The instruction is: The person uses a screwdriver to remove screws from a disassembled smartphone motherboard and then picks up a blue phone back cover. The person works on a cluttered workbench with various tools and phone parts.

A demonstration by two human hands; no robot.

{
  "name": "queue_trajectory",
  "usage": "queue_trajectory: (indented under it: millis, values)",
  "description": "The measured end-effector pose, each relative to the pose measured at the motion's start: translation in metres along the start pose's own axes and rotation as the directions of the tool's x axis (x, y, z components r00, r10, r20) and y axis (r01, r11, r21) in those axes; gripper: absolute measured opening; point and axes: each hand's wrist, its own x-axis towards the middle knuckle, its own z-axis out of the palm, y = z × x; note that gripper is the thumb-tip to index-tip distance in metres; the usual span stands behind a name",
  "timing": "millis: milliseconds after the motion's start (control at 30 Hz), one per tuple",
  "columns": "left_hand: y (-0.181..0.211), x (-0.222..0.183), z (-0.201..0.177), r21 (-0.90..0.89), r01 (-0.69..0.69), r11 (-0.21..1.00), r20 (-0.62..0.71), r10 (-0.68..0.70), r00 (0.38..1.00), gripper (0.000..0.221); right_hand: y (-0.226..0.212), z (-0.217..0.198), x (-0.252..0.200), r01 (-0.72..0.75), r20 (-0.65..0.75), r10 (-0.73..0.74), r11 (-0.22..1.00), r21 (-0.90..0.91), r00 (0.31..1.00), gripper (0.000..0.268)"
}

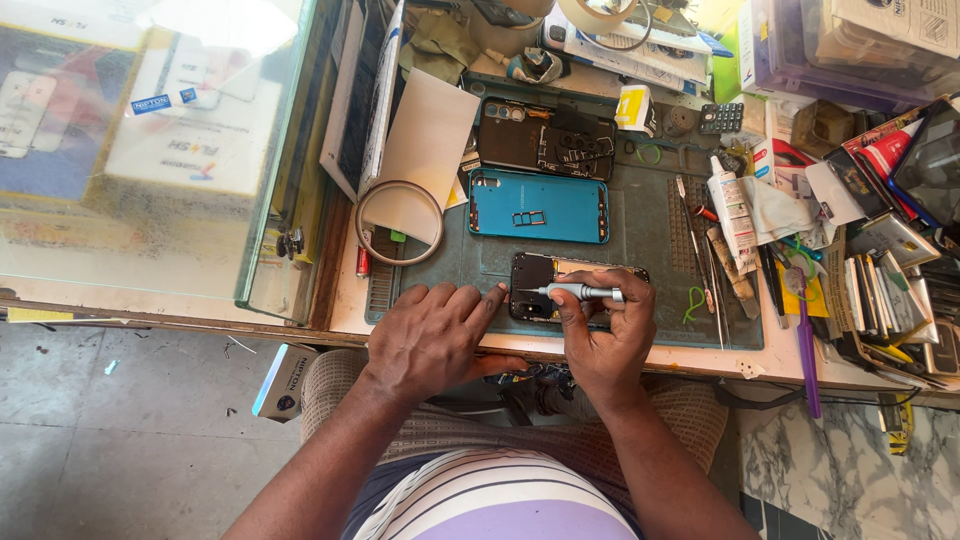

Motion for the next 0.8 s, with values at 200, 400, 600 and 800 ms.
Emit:
queue_trajectory:
  millis: [200, 400, 600, 800]
  values:
    - [-0.001, 0.0, 0.001, -0.013, -0.002, 1.0, -0.003, 0.002, 1.0, 0.09, -0.002, 0.001, 0.001, -0.009, -0.002, 0.009, 1.0, -0.018, 1.0, 0.045]
    - [-0.002, -0.003, 0.0, -0.008, -0.004, 1.0, -0.004, 0.004, 1.0, 0.088, -0.029, -0.003, 0.034, 0.151, 0.186, -0.104, 0.954, -0.259, 0.977, 0.054]
    - [-0.001, -0.004, -0.003, -0.021, 0.005, 1.0, -0.037, -0.006, 0.999, 0.088, -0.063, -0.014, 0.066, 0.332, 0.522, -0.235, 0.938, -0.099, 0.82, 0.057]
    - [-0.001, -0.005, -0.005, -0.015, 0.006, 1.0, -0.045, -0.007, 0.999, 0.087, -0.046, -0.004, 0.066, 0.284, 0.337, -0.19, 0.924, -0.255, 0.922, 0.061]
